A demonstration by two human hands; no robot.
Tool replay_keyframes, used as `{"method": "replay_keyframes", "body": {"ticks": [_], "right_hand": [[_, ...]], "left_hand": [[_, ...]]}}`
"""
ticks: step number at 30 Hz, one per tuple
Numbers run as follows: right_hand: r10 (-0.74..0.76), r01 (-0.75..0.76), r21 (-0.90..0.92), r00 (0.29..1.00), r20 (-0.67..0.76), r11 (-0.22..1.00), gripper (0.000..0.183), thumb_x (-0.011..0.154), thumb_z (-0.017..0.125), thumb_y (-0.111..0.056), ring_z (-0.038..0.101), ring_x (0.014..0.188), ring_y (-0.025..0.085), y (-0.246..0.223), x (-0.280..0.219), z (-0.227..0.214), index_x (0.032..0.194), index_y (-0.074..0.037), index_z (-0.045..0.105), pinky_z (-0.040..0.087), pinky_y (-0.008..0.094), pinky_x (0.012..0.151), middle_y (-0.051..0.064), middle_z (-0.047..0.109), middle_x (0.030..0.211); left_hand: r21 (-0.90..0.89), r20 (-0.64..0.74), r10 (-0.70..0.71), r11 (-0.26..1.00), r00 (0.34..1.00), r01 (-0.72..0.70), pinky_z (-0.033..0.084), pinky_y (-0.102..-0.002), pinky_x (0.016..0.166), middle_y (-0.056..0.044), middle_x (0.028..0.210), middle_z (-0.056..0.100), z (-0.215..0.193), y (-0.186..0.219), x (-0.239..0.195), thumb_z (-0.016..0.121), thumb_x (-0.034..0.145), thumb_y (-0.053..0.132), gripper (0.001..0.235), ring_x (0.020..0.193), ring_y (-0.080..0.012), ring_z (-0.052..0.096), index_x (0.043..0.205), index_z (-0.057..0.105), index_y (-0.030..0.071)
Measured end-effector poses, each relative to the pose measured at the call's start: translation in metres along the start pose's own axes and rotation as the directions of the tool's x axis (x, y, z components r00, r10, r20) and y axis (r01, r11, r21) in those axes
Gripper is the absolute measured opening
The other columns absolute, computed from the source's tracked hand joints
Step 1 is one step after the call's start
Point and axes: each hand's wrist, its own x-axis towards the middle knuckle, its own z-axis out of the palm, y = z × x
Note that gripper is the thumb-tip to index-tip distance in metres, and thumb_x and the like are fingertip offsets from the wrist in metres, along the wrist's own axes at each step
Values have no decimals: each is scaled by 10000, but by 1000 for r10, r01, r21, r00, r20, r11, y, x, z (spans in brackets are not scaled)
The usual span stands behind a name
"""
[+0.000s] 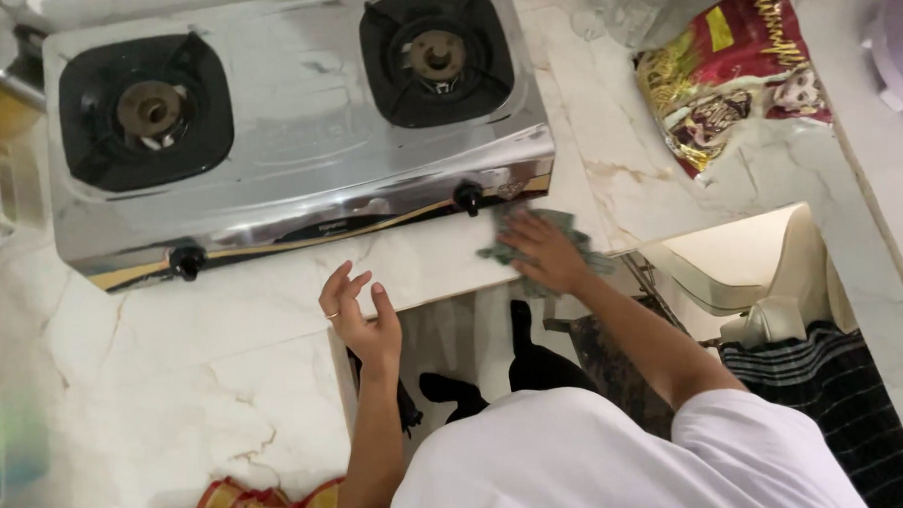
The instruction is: Cleaning a two-burner gas stove with a cloth and folding kitchen rags.
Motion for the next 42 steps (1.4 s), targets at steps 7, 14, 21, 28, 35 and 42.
{"method": "replay_keyframes", "body": {"ticks": [7,14,21,28,35,42], "right_hand": [[344,-364,-16,893,-291,931,602,1014,501,-449,246,1509,447,137,-36,-31,1512,-111,505,207,606,1177,218,371,1613],[56,-80,-94,971,-231,992,568,975,562,-269,270,1537,402,182,102,-34,1496,-54,496,265,583,1207,192,396,1615],[5,-18,-42,952,-305,999,506,1006,577,-267,302,1514,414,273,280,-68,1468,-68,532,263,583,1195,190,423,1599],[187,-207,-16,909,-373,978,524,993,563,-261,310,1514,400,300,329,-68,1477,-64,524,244,557,1226,186,430,1592],[230,-239,21,900,-371,971,553,991,579,-268,281,1517,413,255,243,-65,1487,-36,497,226,541,1231,224,389,1601],[106,-145,-39,858,-503,989,559,1008,580,-247,267,1536,375,200,100,-53,1526,-58,488,226,516,1234,203,387,1630]], "left_hand": [[63,72,151,986,986,-156,562,-399,1073,-129,1373,545,70,33,-4,623,1020,-16,102,1245,-301,601,1113,652,17],[167,17,214,963,977,-214,574,-325,842,-131,1215,624,155,51,6,656,945,-102,162,1036,-246,661,1061,656,12],[243,-12,211,949,977,-202,555,-343,839,-118,1164,647,224,67,-1,653,877,-143,203,1039,-253,665,1009,663,11],[152,16,217,964,976,-217,594,-331,830,-109,1124,679,259,54,-4,626,876,-172,236,991,-253,708,1020,646,13],[-112,242,294,955,925,-275,578,-317,740,-127,1024,713,316,87,39,649,851,-170,259,902,-261,715,1018,674,27],[-461,630,473,866,616,-194,530,-446,981,-150,1268,653,394,136,68,690,999,84,286,1152,-327,637,1279,634,61]]}}
